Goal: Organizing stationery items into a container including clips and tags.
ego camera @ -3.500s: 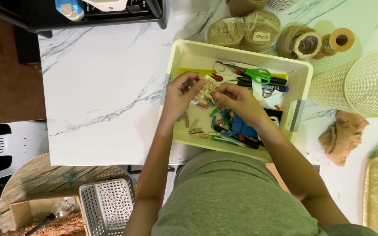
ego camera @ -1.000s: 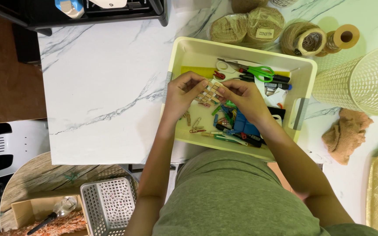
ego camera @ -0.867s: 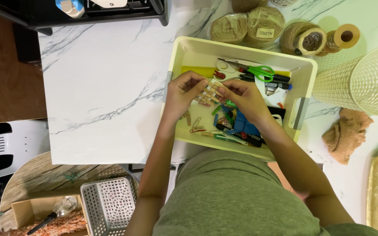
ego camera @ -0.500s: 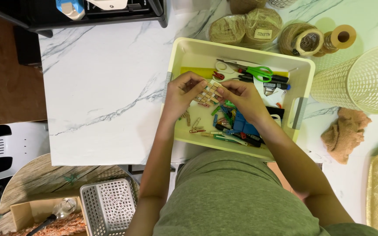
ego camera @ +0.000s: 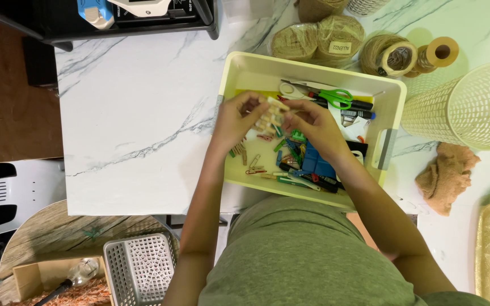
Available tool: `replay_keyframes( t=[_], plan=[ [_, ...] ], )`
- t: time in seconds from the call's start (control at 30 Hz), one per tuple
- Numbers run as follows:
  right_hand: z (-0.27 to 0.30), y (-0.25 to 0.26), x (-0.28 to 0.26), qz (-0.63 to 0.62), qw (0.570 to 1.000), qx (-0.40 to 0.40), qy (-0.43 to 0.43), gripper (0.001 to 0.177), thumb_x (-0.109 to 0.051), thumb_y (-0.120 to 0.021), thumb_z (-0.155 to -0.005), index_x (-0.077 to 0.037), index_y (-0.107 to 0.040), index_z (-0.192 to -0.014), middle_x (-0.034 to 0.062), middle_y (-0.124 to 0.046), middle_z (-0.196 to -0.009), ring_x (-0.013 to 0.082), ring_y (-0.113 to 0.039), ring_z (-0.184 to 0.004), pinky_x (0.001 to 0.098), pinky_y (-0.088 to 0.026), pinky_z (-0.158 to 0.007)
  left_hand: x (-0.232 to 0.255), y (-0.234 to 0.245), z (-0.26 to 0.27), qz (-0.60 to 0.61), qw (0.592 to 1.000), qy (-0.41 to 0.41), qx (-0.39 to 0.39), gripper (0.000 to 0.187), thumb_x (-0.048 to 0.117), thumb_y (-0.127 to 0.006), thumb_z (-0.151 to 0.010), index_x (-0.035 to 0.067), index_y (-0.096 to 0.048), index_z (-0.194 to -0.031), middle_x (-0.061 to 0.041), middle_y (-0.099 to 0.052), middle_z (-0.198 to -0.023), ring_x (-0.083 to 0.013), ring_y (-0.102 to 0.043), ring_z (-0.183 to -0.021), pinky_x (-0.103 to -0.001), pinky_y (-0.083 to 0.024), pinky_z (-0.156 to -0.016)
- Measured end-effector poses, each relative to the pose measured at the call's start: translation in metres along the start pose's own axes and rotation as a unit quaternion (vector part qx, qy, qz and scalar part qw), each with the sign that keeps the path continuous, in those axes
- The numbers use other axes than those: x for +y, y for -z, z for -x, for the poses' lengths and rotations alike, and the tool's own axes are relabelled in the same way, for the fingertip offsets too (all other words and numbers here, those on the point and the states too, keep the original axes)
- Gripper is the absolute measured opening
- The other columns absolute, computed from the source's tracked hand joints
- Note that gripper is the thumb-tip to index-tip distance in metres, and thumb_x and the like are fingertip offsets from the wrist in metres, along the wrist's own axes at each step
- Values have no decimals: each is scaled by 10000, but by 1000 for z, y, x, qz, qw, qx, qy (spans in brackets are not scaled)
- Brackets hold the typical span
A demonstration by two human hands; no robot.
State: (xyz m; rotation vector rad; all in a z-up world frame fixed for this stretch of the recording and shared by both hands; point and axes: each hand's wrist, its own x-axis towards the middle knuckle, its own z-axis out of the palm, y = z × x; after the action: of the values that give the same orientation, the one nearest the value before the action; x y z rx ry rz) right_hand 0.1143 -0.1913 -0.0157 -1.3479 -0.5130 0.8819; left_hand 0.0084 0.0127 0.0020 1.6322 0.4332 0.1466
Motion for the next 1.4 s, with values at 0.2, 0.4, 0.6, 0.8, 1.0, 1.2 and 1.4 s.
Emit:
replay_keyframes(
  t=[0.2,0.4,0.6,0.8,1.0,1.2,1.4],
  plan=[
    [4,-3,-22,120,988,88,27,341,-114,-682,-1010,-55,-573,-1327,59,-676,-976,111,-641,-830,251,-516,-738,-14,2,-54,-263,951,-117,111,203,12,-708,-885,-1,-631,-1072,-226,-725,-947,-402,-719,-887,-455,-559,-752],
    [5,-6,-24,290,940,74,167,231,-21,-695,-981,-17,-625,-1201,119,-633,-1138,176,-682,-927,289,-578,-750,-45,-4,-75,-363,926,-47,95,228,-16,-643,-920,-4,-592,-1141,-277,-650,-1074,-491,-632,-987,-549,-512,-806],
    [8,-15,-32,444,849,62,280,175,-15,-732,-923,-62,-674,-1082,107,-665,-1103,343,-664,-1040,412,-547,-889,-32,-4,-56,-347,909,-186,140,311,-23,-671,-866,9,-617,-1171,-253,-652,-1157,-455,-644,-1034,-493,-535,-855],
    [8,9,-58,367,916,68,149,188,-2,-669,-944,-55,-679,-1125,117,-665,-1059,293,-705,-939,388,-562,-827,17,-11,-14,-271,955,-116,45,179,67,-676,-956,35,-680,-1132,-158,-702,-1081,-339,-710,-971,-423,-559,-837],
    [47,42,-92,573,817,44,52,203,-117,-800,-847,-78,-711,-1025,99,-680,-992,328,-669,-961,444,-536,-797,40,-48,14,-242,965,-98,-12,150,119,-672,-974,61,-685,-1111,-113,-718,-1057,-247,-739,-897,-371,-570,-757],
    [61,45,-77,628,756,122,139,446,-107,-786,-685,-36,-712,-1119,125,-667,-1131,321,-618,-1082,426,-529,-896,26,-73,12,-206,971,-106,-56,155,90,-676,-972,54,-691,-1122,-92,-712,-1119,-231,-722,-890,-329,-577,-747],
    [58,59,-33,660,737,124,69,83,-67,-758,-902,-70,-729,-980,79,-680,-949,276,-674,-982,407,-556,-810,24,-67,11,-170,971,-145,-85,186,98,-680,-978,64,-690,-1160,-91,-714,-1156,-232,-738,-1030,-337,-585,-875]
  ],
)
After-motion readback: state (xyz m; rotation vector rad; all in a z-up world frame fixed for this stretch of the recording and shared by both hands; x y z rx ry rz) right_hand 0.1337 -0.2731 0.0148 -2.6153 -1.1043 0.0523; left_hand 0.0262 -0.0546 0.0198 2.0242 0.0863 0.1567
